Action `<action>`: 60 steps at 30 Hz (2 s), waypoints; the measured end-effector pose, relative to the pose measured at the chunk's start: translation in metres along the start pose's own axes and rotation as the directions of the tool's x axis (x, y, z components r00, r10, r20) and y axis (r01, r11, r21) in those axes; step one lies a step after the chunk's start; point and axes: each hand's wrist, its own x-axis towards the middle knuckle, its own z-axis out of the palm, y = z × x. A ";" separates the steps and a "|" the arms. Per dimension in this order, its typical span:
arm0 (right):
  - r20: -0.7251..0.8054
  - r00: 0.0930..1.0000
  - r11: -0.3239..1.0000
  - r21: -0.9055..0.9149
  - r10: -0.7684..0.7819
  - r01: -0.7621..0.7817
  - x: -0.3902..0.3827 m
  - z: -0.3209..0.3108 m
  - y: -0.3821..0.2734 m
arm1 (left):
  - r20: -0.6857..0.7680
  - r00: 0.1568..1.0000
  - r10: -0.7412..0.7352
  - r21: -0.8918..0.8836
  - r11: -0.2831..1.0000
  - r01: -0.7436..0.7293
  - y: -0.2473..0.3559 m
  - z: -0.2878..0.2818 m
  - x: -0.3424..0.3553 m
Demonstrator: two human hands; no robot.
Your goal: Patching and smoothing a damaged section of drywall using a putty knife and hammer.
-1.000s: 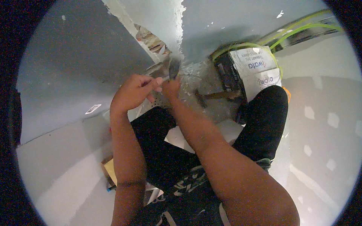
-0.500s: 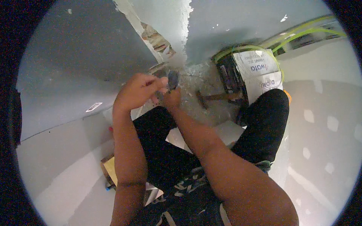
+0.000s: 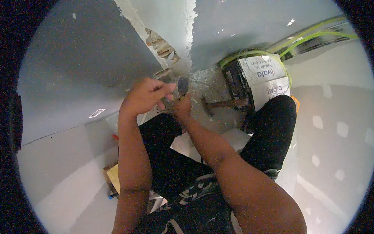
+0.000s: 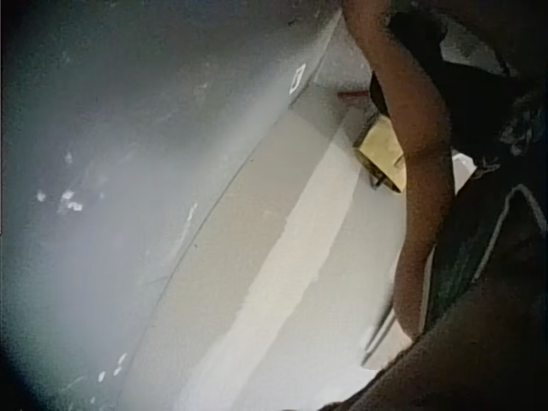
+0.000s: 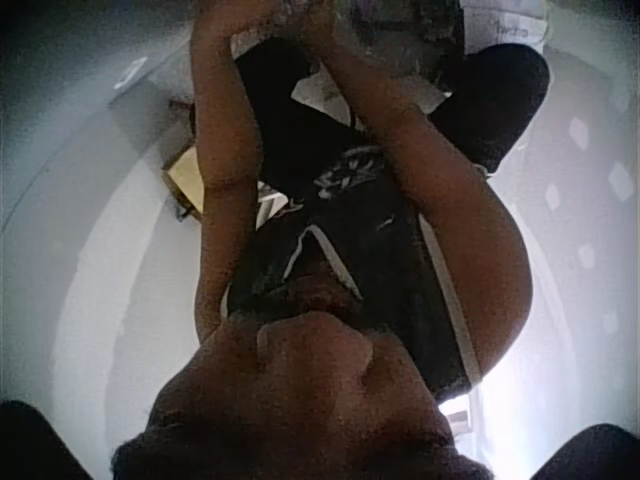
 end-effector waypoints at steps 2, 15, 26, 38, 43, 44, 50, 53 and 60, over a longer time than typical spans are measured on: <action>0.114 0.982 0.960 -0.222 -0.151 0.173 0.107 -0.077 0.067 | 0.054 0.984 0.168 -0.039 0.985 -0.166 0.044 0.017 0.024; 0.238 0.876 0.900 0.017 0.418 -0.435 0.036 -0.142 -0.046 | 0.153 0.976 -0.154 0.109 0.984 0.138 0.013 0.035 0.038; 0.484 0.806 0.827 -0.255 -0.339 0.501 -0.026 -0.250 -0.192 | 0.152 0.988 0.036 -0.542 0.838 0.053 0.052 0.169 0.005; 0.910 0.409 0.648 -0.274 -0.064 0.711 -0.032 -0.281 -0.186 | 0.044 0.999 0.016 -0.438 0.899 0.005 -0.069 0.227 -0.036; 0.908 0.415 0.583 -0.304 -0.062 0.753 -0.009 -0.271 -0.171 | -0.190 0.978 -0.082 0.393 0.907 0.153 -0.120 0.222 -0.001; 0.916 0.396 0.597 -0.287 -0.057 0.749 -0.015 -0.269 -0.186 | -0.040 0.997 0.070 0.780 0.626 -0.012 -0.150 0.218 -0.002; 0.828 0.544 0.692 -0.315 -0.134 0.650 -0.015 -0.339 -0.247 | -0.199 0.980 -0.012 0.157 0.987 0.044 -0.132 0.225 0.015; 0.789 0.604 0.711 -0.362 -0.110 0.602 -0.027 -0.361 -0.288 | -0.356 0.911 0.206 0.479 0.878 -0.011 -0.129 0.226 0.011; 0.835 0.526 0.698 -0.281 -0.160 0.658 -0.012 -0.364 -0.276 | -0.320 0.947 -0.018 0.246 0.964 0.101 -0.096 0.231 0.004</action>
